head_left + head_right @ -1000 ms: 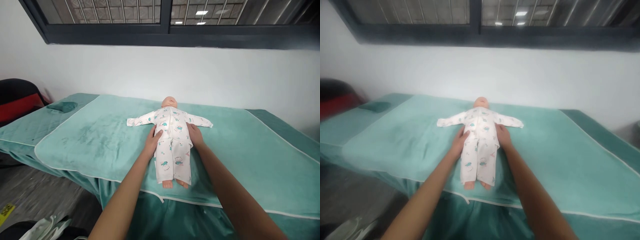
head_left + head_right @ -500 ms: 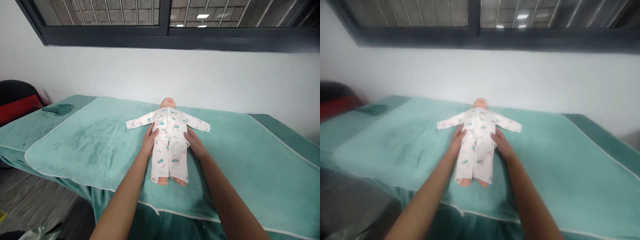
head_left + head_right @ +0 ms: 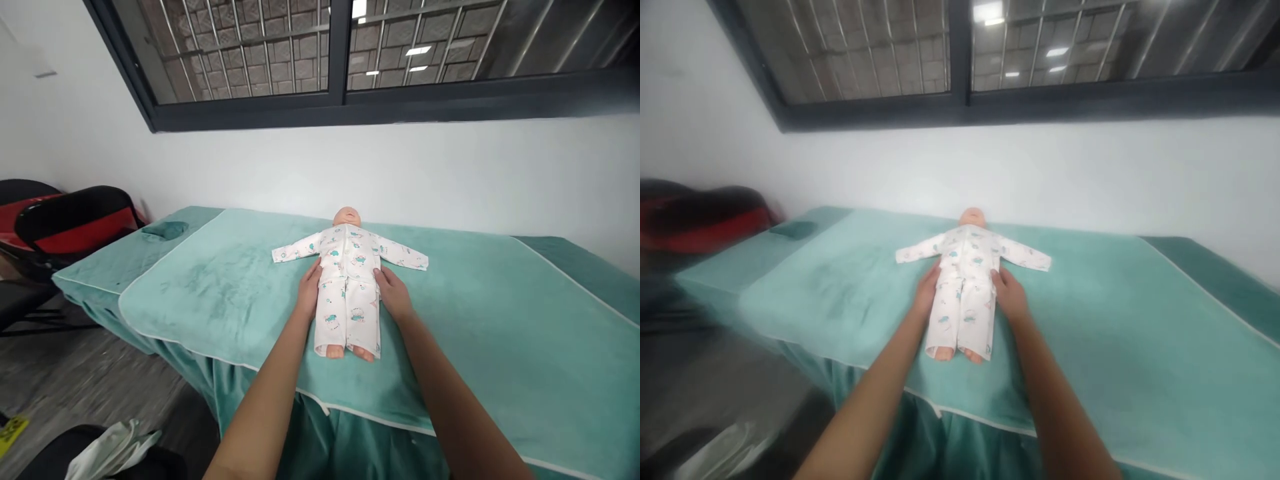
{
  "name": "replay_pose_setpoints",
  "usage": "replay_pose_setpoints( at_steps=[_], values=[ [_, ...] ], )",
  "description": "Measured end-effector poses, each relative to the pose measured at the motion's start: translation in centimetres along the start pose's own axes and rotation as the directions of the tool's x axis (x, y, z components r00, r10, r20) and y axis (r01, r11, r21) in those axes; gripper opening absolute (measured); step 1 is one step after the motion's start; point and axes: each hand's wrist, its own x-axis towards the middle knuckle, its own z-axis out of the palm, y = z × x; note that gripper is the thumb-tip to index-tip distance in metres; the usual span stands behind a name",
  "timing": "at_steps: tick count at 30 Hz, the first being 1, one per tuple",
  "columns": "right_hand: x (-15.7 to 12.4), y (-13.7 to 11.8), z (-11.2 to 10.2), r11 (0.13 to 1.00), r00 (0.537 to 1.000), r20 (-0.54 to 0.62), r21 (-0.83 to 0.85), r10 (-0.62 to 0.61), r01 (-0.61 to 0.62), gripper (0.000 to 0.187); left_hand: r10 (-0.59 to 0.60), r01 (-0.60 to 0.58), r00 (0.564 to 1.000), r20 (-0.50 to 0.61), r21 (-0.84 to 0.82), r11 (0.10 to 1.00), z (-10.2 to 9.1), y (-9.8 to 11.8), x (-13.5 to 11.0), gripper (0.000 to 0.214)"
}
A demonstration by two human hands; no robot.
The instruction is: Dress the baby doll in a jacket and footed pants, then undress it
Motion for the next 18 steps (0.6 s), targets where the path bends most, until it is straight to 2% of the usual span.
replay_pose_setpoints(
  at_steps=[7,15,18],
  values=[
    [-3.4,-0.1,-0.7,0.958,0.997,-0.065,-0.281,0.047,-0.063,0.032,-0.039,0.038,0.995,-0.092,-0.012,0.999,-0.6,0.0,-3.0,0.045],
    [-3.6,-0.8,-0.2,0.879,0.999,-0.008,-0.474,0.044,-0.043,0.025,-0.033,0.039,0.991,-0.129,0.039,0.999,-0.7,0.0,-4.1,0.038],
    [-3.7,-0.6,-0.3,0.852,0.999,0.003,-0.522,0.040,-0.032,0.028,-0.003,0.013,0.988,-0.155,0.069,0.998,-0.9,-0.1,-4.6,0.034]
  ],
)
